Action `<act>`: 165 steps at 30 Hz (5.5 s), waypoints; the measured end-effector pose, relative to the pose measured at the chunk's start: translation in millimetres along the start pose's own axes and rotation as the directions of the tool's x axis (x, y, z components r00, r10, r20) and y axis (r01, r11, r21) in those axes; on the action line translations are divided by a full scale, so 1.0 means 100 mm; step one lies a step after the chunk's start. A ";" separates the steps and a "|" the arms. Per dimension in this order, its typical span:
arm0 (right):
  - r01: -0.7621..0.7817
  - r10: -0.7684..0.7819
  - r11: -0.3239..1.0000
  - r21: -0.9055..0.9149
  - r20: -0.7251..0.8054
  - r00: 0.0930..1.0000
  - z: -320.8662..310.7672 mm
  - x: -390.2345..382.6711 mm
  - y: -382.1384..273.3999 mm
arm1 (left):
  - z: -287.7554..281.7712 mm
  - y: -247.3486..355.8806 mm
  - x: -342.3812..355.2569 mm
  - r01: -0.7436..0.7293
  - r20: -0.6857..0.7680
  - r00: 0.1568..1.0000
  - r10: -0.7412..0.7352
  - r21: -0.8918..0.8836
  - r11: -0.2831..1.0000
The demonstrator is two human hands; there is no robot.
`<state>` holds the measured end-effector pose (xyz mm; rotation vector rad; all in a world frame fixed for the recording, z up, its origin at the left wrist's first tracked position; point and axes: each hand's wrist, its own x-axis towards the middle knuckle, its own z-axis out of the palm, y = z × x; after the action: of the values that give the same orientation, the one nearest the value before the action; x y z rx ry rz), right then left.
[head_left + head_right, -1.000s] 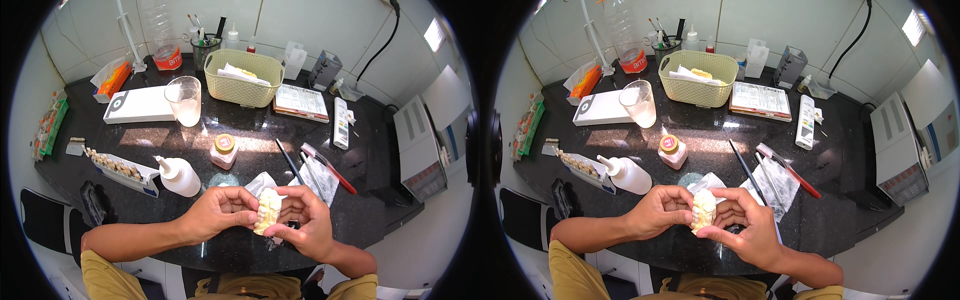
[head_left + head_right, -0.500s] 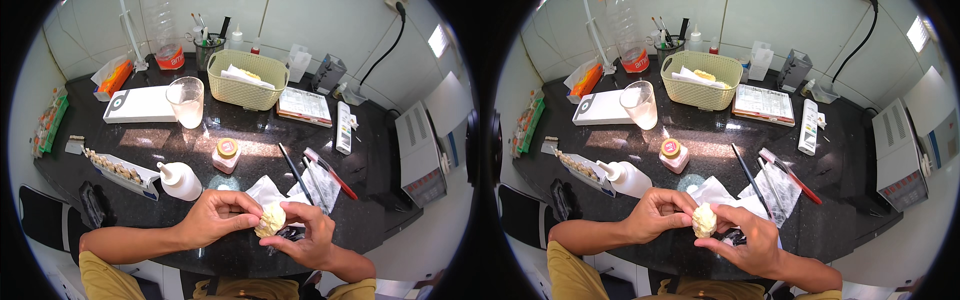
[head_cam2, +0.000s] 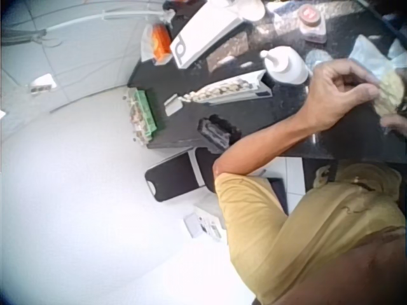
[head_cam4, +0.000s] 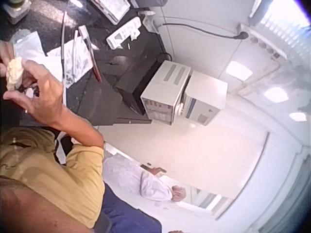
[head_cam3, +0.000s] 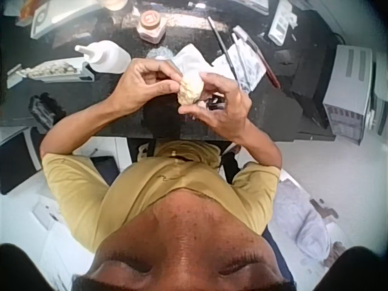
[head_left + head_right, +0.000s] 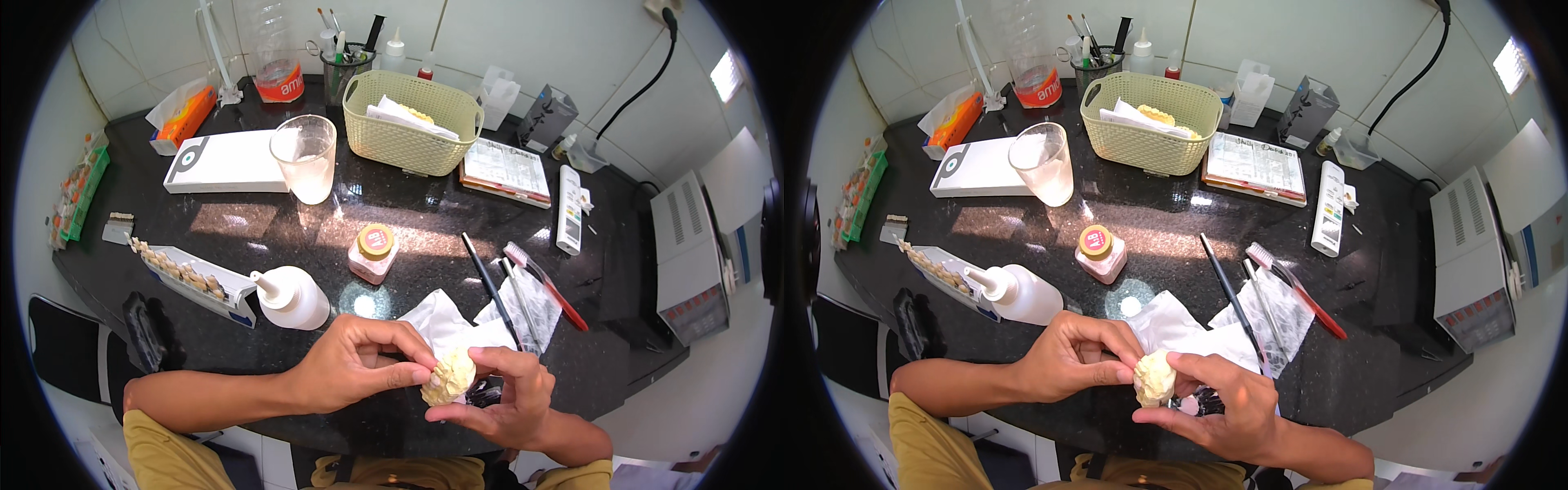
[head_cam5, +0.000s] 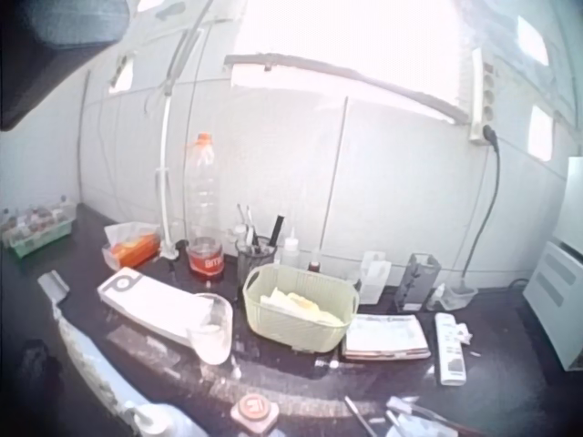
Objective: The person applies a pink ceramic paste to a dental crown using a fine brush by dipping the brush into a liquid and mixing it with pink powder on a tile, then fits the crown onto a plaster dental model.
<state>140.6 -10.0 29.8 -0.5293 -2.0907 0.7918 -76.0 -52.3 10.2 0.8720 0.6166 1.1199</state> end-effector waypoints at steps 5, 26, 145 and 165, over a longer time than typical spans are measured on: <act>0.003 -0.003 1.000 0.007 0.016 1.000 0.00 -0.03 0.01 | -0.01 -0.01 -0.01 0.034 0.015 0.999 -0.033 -0.039 0.999; -0.262 0.255 0.928 0.267 0.060 0.965 -0.01 -0.01 0.01 | 0.02 0.05 0.03 0.129 -0.048 0.990 -0.135 -0.106 0.986; -0.387 0.391 0.918 -0.085 0.030 0.920 -0.32 0.29 0.07 | -0.12 0.05 0.07 0.090 0.040 0.995 -0.088 -0.073 0.993; -0.306 0.424 0.797 -0.521 0.122 0.897 -0.52 0.33 0.30 | 0.06 0.05 0.00 -0.260 -0.046 0.944 0.326 0.504 0.824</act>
<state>166.8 49.5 50.9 -1.2066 -2.4594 0.5389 -73.7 -53.1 18.0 1.3792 0.9248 1.3309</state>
